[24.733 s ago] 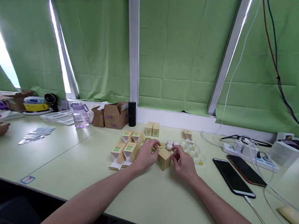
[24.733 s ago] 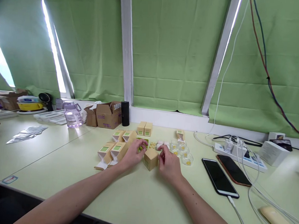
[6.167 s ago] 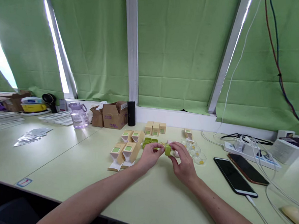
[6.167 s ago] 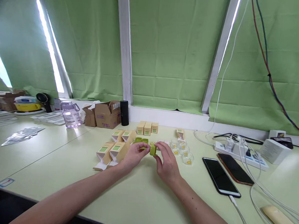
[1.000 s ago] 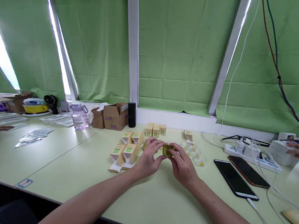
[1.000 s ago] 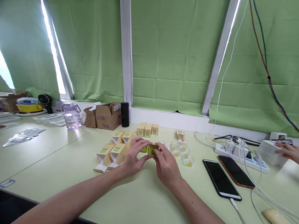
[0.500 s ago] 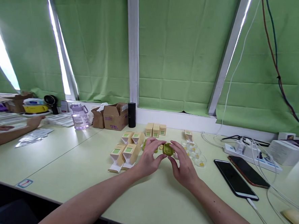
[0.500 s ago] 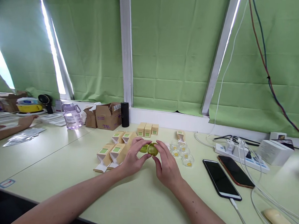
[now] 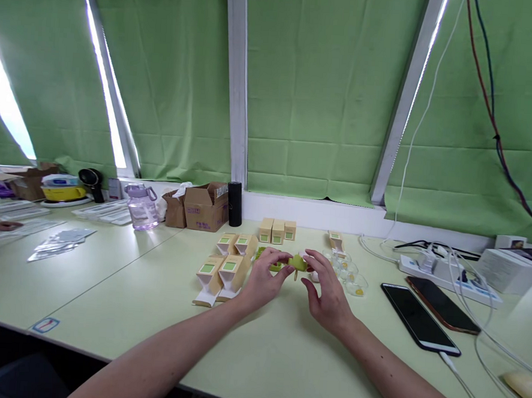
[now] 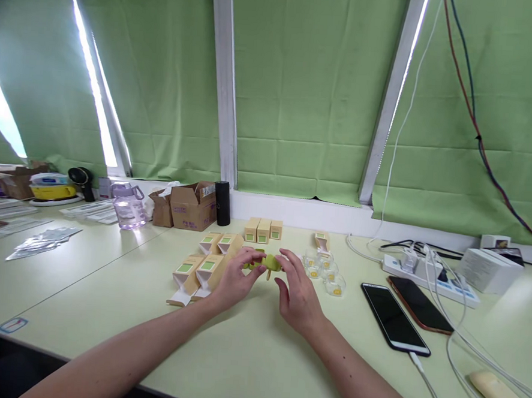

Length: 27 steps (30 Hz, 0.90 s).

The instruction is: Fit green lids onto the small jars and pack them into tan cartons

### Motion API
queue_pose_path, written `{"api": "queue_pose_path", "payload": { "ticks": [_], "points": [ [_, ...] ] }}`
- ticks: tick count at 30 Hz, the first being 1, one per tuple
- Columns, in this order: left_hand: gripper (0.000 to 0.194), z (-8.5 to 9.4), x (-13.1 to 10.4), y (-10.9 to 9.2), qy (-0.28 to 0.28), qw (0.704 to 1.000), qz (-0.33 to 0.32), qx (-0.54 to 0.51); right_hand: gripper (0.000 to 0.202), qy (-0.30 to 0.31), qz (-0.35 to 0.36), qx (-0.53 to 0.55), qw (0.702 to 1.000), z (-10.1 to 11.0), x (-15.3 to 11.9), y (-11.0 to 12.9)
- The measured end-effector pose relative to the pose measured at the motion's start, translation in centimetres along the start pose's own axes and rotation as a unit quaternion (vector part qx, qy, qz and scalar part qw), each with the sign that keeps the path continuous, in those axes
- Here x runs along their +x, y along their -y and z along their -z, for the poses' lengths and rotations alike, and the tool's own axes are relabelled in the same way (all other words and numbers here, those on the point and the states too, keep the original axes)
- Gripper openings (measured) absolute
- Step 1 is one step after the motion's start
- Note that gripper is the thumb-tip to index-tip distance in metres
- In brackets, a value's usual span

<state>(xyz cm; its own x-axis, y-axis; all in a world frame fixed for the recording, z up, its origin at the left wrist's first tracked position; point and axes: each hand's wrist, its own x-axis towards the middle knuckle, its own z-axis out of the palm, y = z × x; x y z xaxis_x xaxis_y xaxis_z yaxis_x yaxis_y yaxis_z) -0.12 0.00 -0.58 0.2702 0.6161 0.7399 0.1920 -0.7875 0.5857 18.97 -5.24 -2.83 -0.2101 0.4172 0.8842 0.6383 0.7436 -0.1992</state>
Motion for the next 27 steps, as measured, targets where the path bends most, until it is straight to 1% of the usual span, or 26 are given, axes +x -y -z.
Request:
{"api": "queue_pose_path", "payload": {
  "ticks": [5,11,18,20,22,25,26,27],
  "points": [
    [0.026,0.15,0.27,-0.19,0.010,0.999,0.034,0.017,0.059,0.015,-0.002,-0.019,1.000,0.05,0.06,-0.03],
    [0.031,0.13,0.35,-0.55,0.028,0.998,0.063,-0.009,0.056,0.014,0.003,-0.048,0.999,0.22,0.33,0.23],
    [0.037,0.05,0.30,-0.73,0.076,0.992,0.091,-0.035,0.049,0.020,-0.008,-0.028,0.999,0.03,0.12,-0.07],
    [0.042,0.16,0.27,-0.70,0.083,0.993,0.080,-0.018,0.046,0.020,-0.022,-0.014,0.999,-0.10,0.07,-0.21],
    [0.041,0.34,0.21,-0.61,0.070,0.996,0.054,0.011,0.045,0.015,-0.041,0.003,0.999,-0.19,0.10,-0.28],
    [0.026,0.59,0.06,-0.38,0.041,0.999,0.022,0.016,0.042,0.004,-0.075,0.030,0.997,-0.19,0.26,-0.23],
    [0.023,0.65,0.00,-0.31,0.039,0.999,0.013,0.007,0.040,0.000,-0.086,0.038,0.996,-0.16,0.32,-0.19],
    [0.023,0.69,-0.04,-0.25,0.041,0.999,0.003,-0.001,0.040,-0.004,-0.097,0.047,0.994,-0.12,0.37,-0.14]
  ]
}}
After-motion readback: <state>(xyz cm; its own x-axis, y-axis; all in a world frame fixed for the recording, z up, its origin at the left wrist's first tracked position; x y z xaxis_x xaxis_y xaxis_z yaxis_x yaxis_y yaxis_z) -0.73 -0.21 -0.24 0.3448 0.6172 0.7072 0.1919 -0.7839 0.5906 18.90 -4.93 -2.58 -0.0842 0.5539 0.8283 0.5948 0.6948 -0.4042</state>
